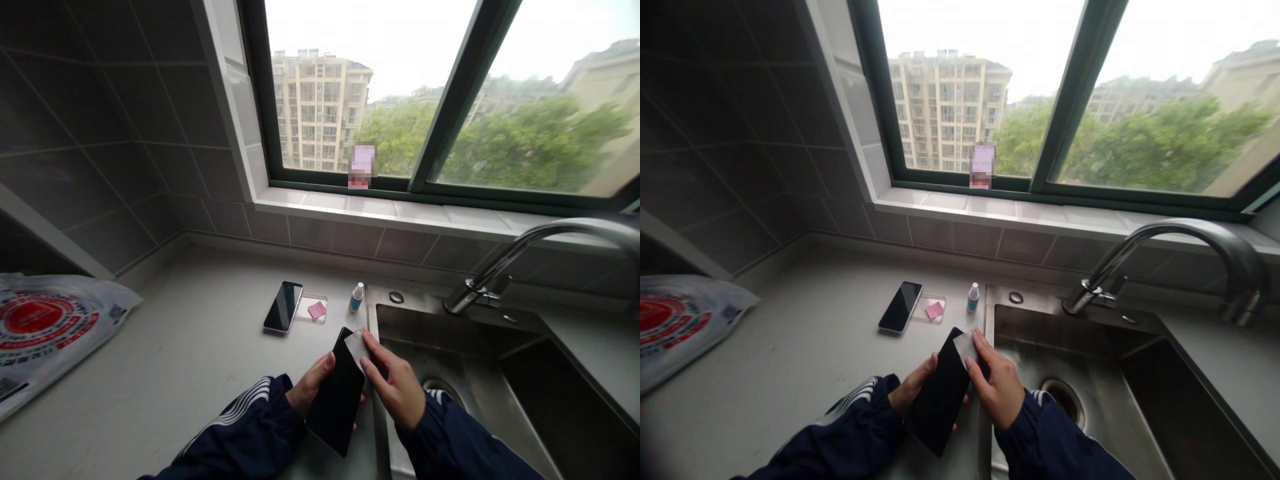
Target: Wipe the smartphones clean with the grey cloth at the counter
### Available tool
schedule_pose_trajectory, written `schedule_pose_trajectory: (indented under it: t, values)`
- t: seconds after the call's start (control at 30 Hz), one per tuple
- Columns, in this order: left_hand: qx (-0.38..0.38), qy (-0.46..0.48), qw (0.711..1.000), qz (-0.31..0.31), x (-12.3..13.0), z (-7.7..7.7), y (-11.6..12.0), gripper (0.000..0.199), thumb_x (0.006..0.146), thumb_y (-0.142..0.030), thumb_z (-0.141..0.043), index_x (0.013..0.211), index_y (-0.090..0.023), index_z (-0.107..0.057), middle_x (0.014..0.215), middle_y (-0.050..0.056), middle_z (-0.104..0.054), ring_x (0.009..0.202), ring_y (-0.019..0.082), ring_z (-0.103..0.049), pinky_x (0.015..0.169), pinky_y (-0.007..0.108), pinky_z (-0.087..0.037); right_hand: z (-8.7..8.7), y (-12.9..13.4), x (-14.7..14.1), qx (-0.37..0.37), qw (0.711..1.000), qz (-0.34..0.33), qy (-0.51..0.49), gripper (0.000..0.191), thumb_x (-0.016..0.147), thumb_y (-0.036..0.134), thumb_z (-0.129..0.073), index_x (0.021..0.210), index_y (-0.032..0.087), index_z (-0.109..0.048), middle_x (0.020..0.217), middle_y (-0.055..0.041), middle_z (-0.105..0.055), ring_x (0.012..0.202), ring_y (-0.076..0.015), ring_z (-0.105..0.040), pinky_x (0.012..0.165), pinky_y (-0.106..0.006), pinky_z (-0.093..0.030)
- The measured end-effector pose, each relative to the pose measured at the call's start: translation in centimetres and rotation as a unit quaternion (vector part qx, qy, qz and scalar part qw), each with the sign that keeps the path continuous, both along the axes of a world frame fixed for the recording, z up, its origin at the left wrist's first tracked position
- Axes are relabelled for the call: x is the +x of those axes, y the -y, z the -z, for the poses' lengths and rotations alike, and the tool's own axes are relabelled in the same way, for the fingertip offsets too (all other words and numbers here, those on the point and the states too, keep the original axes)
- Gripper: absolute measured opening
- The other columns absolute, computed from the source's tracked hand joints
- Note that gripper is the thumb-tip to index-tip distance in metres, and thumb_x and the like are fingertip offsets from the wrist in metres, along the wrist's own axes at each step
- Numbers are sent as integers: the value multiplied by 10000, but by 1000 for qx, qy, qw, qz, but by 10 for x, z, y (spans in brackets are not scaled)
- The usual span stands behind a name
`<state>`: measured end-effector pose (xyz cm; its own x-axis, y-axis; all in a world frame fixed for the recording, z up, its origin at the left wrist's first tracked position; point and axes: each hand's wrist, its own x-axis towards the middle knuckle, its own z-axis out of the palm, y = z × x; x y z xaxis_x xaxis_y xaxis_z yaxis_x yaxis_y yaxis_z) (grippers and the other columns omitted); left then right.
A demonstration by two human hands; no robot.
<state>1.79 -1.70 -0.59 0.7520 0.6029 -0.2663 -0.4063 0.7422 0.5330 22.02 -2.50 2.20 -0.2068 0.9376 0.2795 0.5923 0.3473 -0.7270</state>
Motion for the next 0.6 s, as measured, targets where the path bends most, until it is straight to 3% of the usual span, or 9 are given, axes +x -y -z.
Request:
schedule_pose_trajectory:
  t: [0.17,0.27,0.37,0.43,0.6]
  values:
    - [-18,39,999,24,-4,8,-5,786,810,-695,-489,1383,-158,-463,950,142,-724,791,262,-687,758,480,-526,-3,2,0,15,999,-17,36,489,946,345,-508,1395,152,-512,1409,-133,-513,1289,-270,-515,1075,-446,-436]
    - [-43,70,994,65,-3,9,-6,750,836,-697,-436,1324,-137,-539,963,134,-730,882,254,-681,875,467,-485,0,6,-4,41,995,-36,85,516,946,333,-498,1430,155,-466,1479,-129,-420,1367,-291,-404,1093,-485,-401]
    - [-4,113,993,12,2,4,-6,664,892,-640,-390,1333,-165,-540,1089,126,-706,1042,250,-647,1028,433,-382,5,12,-10,63,985,-75,145,576,950,340,-490,1485,163,-371,1533,-118,-328,1430,-323,-259,1103,-558,-344]
    - [12,137,990,-14,4,0,-8,717,890,-672,-338,1362,-159,-508,1168,138,-674,1129,259,-609,1079,413,-328,7,19,-16,73,976,-115,171,619,956,365,-484,1516,180,-296,1552,-108,-289,1441,-327,-228,1108,-577,-318]
    - [-32,93,995,1,2,-2,-12,962,784,-827,-235,1318,-84,-532,1067,176,-689,1032,288,-642,959,399,-437,7,43,-37,120,954,-192,198,672,973,481,-418,1523,129,-260,1561,-124,-266,1451,-313,-212,1124,-525,-315]
